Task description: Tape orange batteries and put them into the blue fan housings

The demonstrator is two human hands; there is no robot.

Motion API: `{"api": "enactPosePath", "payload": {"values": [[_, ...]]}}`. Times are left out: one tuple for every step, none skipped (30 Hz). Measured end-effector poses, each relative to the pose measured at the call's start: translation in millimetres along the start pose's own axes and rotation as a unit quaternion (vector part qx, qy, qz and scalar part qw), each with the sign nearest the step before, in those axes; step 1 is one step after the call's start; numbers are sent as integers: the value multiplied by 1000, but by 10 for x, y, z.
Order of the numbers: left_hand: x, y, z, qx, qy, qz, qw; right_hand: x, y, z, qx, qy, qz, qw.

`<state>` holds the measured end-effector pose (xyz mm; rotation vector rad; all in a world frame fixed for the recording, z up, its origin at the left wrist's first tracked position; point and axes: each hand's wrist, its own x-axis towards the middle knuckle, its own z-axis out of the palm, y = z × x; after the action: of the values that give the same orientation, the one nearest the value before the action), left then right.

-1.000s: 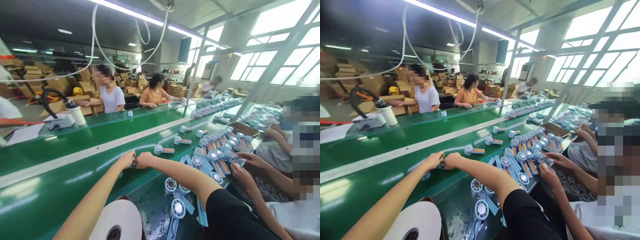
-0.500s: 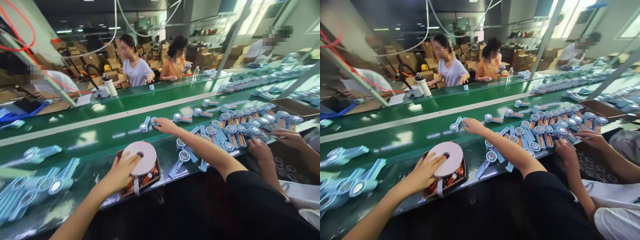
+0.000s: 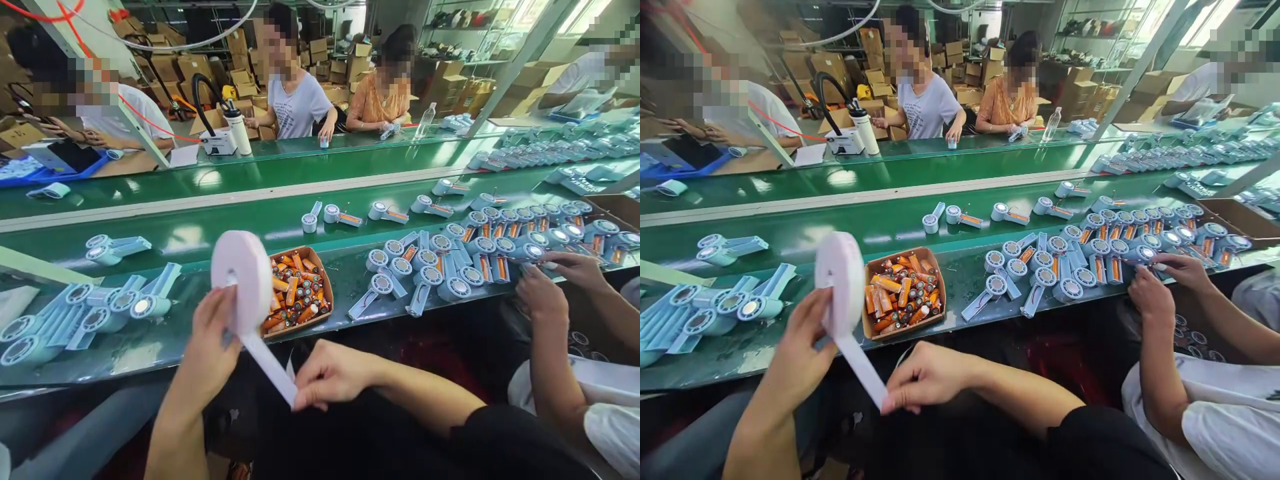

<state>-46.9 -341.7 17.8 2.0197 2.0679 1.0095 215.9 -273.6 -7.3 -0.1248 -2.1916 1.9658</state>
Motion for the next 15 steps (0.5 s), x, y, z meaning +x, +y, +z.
{"api": "enactPosePath", "payload": {"values": [[-57, -38, -23, -10, 33, -30, 999, 15, -9, 12, -28, -42, -21, 999], [-114, -71, -39, -17, 65, -55, 996, 32, -21, -23, -67, -75, -34, 994], [-171, -97, -45, -21, 92, -74, 993, 59, -32, -102, -117, -88, -38, 989], [-226, -115, -41, -22, 116, -85, 989, 102, -36, -217, -176, -71, -35, 981], [-277, -125, -27, -20, 134, -90, 987, 165, -33, -358, -238, -27, -25, 971], [-322, -130, -6, -17, 147, -89, 985, 246, -18, -512, -300, 38, -11, 953], [-361, -132, 21, -14, 153, -86, 984, 339, 7, -666, -358, 110, 6, 927], [-396, -134, 51, -10, 155, -81, 985, 435, 42, -807, -406, 169, 21, 898], [-427, -138, 81, -4, 154, -75, 985, 524, 85, -925, -441, 202, 34, 874], [-456, -144, 112, 4, 151, -71, 986, 597, 133, -1013, -461, 208, 43, 862], [-485, -152, 143, 13, 147, -67, 987, 647, 182, -1070, -466, 202, 45, 860], [-515, -161, 173, 21, 142, -64, 987, 672, 228, -1099, -458, 198, 39, 866], [-544, -169, 203, 27, 137, -62, 988, 673, 269, -1108, -439, 207, 28, 874], [-571, -176, 233, 31, 130, -59, 989, 654, 300, -1105, -412, 233, 15, 881], [-596, -180, 262, 33, 121, -58, 990, 623, 323, -1098, -381, 268, 4, 885]]}}
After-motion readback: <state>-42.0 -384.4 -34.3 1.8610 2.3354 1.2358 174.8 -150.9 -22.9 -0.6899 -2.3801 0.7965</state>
